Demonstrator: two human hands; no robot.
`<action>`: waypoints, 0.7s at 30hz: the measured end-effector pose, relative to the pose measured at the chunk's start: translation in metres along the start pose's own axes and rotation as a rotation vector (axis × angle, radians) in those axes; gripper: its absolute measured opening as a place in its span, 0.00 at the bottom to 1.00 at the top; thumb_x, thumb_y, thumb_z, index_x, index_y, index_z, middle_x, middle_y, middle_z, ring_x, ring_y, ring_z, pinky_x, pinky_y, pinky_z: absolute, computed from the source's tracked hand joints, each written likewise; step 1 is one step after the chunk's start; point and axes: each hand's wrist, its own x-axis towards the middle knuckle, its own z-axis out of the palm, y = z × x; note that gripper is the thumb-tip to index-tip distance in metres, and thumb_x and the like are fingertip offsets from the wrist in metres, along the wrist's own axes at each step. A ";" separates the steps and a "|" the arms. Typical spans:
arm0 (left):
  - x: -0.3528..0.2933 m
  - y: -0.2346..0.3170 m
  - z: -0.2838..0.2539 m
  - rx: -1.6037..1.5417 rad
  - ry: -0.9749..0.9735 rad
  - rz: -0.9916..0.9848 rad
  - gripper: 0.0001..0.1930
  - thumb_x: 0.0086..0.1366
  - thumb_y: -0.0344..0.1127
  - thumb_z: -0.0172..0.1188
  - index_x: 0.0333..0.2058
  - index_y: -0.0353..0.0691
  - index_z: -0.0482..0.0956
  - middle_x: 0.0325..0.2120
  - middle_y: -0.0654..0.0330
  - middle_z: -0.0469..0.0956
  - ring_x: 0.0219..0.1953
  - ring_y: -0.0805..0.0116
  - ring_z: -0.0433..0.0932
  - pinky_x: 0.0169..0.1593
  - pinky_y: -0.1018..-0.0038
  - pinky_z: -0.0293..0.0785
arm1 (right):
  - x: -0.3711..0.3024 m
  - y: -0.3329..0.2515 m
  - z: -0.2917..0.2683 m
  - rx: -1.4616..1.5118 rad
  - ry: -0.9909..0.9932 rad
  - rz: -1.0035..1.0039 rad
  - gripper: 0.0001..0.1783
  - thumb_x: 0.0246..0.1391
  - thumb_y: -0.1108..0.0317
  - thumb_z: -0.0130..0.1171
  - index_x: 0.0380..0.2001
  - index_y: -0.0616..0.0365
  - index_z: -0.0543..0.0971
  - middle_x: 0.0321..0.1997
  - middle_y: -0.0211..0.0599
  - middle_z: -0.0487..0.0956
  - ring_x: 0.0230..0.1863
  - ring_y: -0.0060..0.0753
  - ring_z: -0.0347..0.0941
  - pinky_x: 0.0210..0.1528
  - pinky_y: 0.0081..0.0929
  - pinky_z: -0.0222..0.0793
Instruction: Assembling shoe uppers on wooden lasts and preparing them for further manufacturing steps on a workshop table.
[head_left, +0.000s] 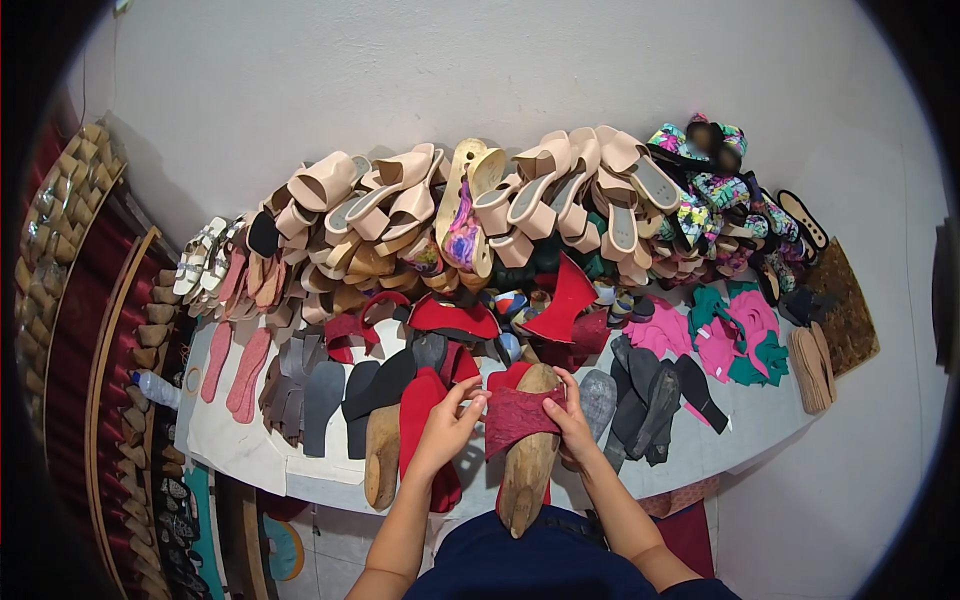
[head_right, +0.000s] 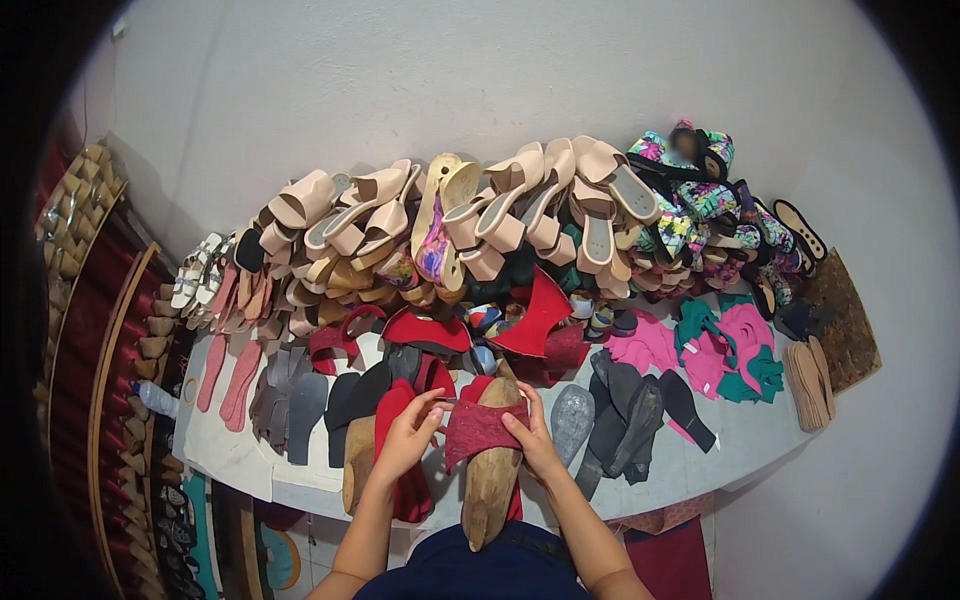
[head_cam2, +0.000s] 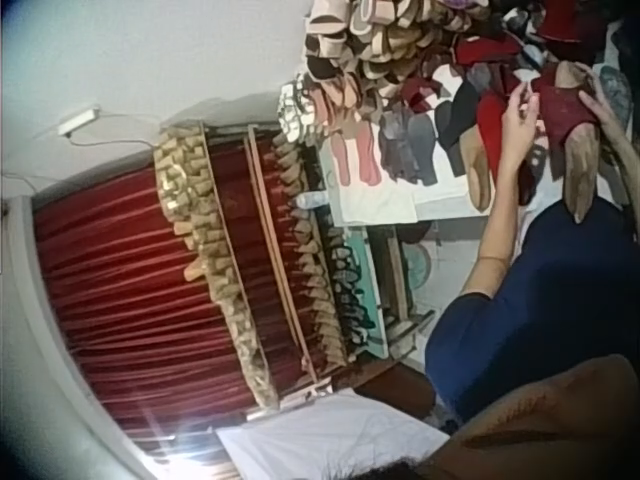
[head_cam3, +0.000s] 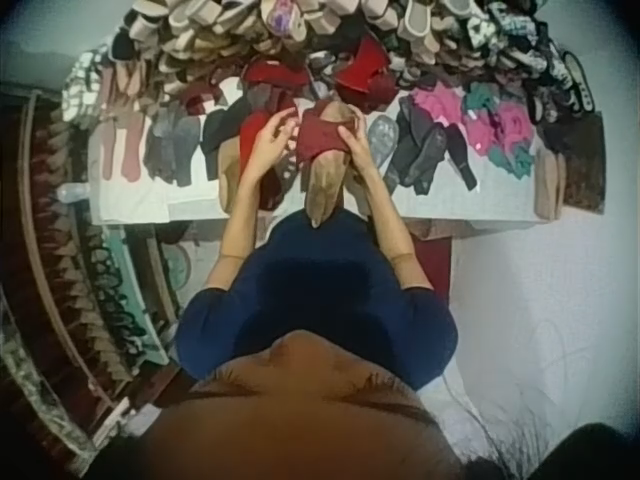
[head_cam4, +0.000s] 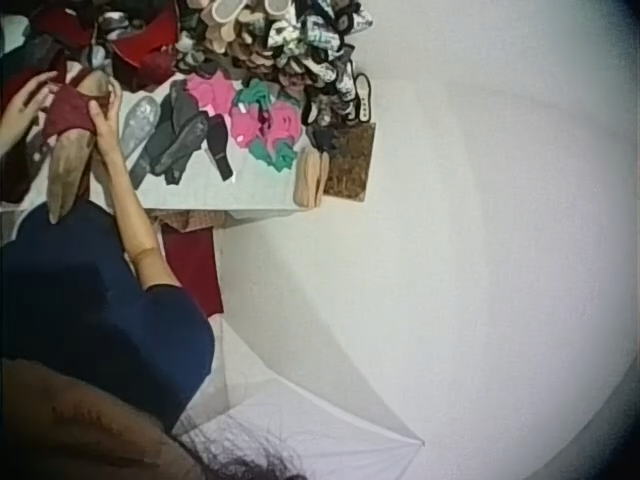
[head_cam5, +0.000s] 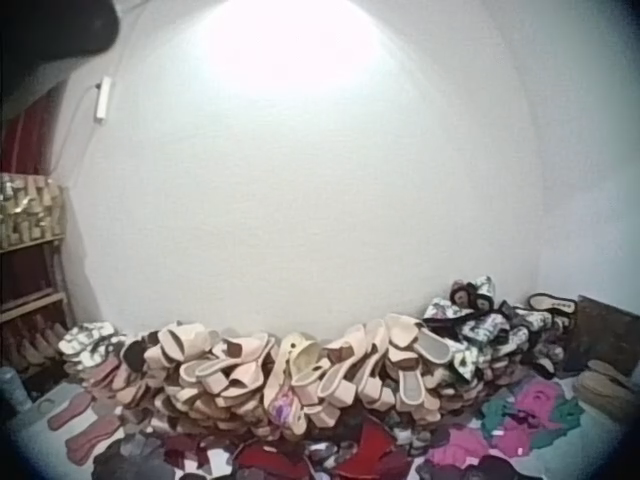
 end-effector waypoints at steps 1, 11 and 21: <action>0.004 -0.006 -0.002 -0.019 -0.048 0.002 0.17 0.62 0.38 0.46 0.48 0.37 0.65 0.33 0.63 0.72 0.29 0.77 0.70 0.29 0.83 0.67 | 0.000 0.002 0.000 0.000 -0.004 0.002 0.32 0.50 0.68 0.52 0.56 0.49 0.51 0.52 0.37 0.59 0.52 0.28 0.58 0.53 0.25 0.55; 0.008 -0.024 0.002 -0.265 -0.057 -0.040 0.17 0.59 0.36 0.52 0.45 0.34 0.68 0.33 0.64 0.72 0.34 0.80 0.69 0.38 0.84 0.65 | 0.003 0.012 -0.003 0.000 -0.040 -0.084 0.27 0.50 0.71 0.52 0.51 0.48 0.53 0.49 0.34 0.60 0.50 0.25 0.59 0.51 0.25 0.56; 0.009 -0.034 0.002 -0.335 -0.066 -0.039 0.15 0.60 0.36 0.51 0.43 0.34 0.68 0.34 0.63 0.72 0.34 0.78 0.71 0.39 0.83 0.67 | 0.003 0.017 -0.003 -0.079 -0.008 -0.111 0.24 0.49 0.70 0.53 0.50 0.51 0.58 0.50 0.32 0.59 0.50 0.23 0.58 0.52 0.22 0.54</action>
